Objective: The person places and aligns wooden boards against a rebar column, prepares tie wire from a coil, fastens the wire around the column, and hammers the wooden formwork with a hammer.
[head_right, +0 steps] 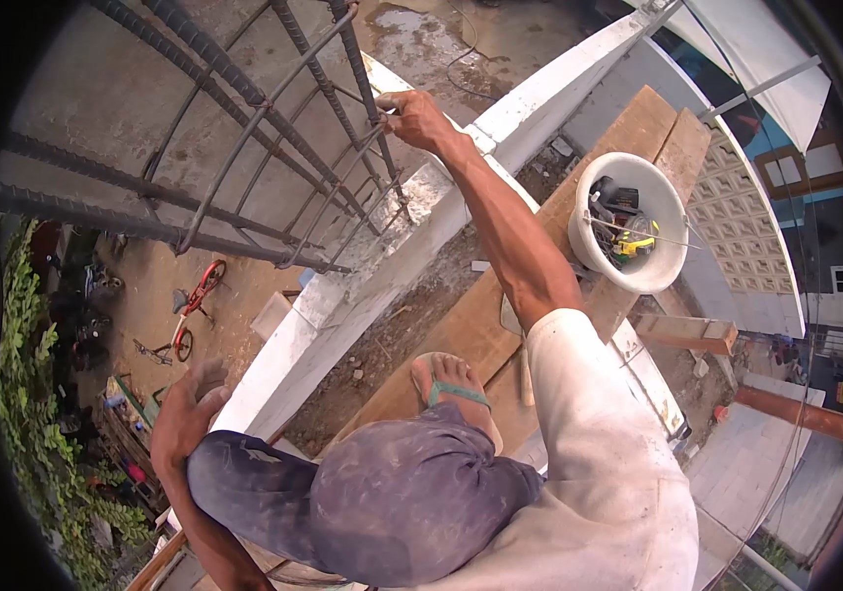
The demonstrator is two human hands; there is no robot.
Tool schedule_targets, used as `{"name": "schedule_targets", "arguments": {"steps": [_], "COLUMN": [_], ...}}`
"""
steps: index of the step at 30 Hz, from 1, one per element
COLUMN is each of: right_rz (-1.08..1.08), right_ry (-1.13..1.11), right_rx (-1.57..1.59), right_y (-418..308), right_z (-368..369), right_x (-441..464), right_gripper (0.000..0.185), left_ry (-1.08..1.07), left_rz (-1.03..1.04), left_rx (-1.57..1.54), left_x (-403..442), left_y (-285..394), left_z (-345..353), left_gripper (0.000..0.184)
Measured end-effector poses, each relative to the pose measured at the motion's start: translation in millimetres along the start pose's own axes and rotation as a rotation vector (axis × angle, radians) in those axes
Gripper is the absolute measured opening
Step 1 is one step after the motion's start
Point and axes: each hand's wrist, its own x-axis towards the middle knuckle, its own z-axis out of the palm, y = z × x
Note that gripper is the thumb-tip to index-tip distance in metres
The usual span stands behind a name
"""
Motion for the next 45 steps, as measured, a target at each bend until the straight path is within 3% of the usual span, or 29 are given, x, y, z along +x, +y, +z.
{"name": "schedule_targets", "arguments": {"steps": [2,6,13,18,19,20,21,22,24,28,32,34,35,37,39,41,43,45], "right_rz": [0.043,-0.018,0.079,0.022,0.03,-0.097,-0.026,-0.073,0.052,0.304,0.513,0.546,0.538,0.336,0.208,-0.294,-0.38,-0.479], "right_ry": [0.014,0.016,0.012,0.122,0.077,0.09,0.052,0.113,0.025,0.165,-0.044,-0.295,-0.308,-0.747,-0.918,-0.986,-1.133,-1.233], "right_rx": [0.15,0.036,0.084,0.031,0.069,0.12,-0.059,0.173,0.5,0.53,0.492,0.366,0.35,0.039,-0.034,-0.065,-0.118,-0.227], "right_y": [1.4,7.4,1.6,19.0,-11.7,20.4,51.8,20.0,32.4,-17.1,13.4,-27.8,-59.9,-125.6,-150.0,-217.4,-277.8,-332.7], "right_z": [2.2,0.5,3.0,12.2,-0.5,12.4,11.4,12.8,8.9,31.3,61.5,87.1,99.2,134.4,173.1,203.8,225.9,248.5], "right_x": [5.6,7.0,3.7,11.7,-3.1,3.6,6.3,-14.1,-38.2,-123.6,-191.6,-216.3,-224.2,-218.5,-202.8,-185.8,-162.8,-145.1], "right_gripper": [0.036,0.035,0.023,0.021,0.025,0.027,0.031,0.033,0.036,0.043,0.038,0.035,0.035,0.029,0.022,0.016,0.017,0.018], "left_ry": [0.004,-0.005,-0.021,-0.009,0.01,0.044,0.066,0.086,0.266,0.387,0.659,0.744,0.805,1.017,1.427,1.704,1.706,1.569], "left_rz": [-0.023,-0.001,0.037,0.042,0.088,0.114,0.203,0.235,0.287,0.412,0.076,0.02,-0.024,-0.093,-0.052,-0.151,-0.33,-0.492], "left_rx": [-0.003,0.038,0.07,-0.043,-0.051,-0.062,-0.231,-0.266,-0.483,-1.078,-0.842,-0.886,-0.917,-1.169,-1.118,-1.078,-0.986,-0.913], "left_x": [-0.2,5.9,18.9,18.5,16.6,14.8,12.6,0.1,-16.1,-60.2,-130.4,-171.4,-193.2,-237.7,-274.7,-307.6,-334.3,-340.9], "left_y": [-2.6,-1.9,-2.6,-8.3,-13.5,-21.2,-32.9,-33.6,-67.7,-126.9,-164.6,-182.0,-194.3,-223.8,-257.5,-296.3,-337.4,-354.4], "left_z": [-0.7,-0.1,1.8,1.8,0.2,-1.8,-1.0,-8.2,4.7,62.6,130.0,155.8,166.6,180.3,185.3,196.3,232.1,268.7], "left_gripper": [0.057,0.055,0.055,0.055,0.055,0.055,0.055,0.058,0.065,0.067,0.06,0.055,0.052,0.044,0.045,0.047,0.043,0.043]}}
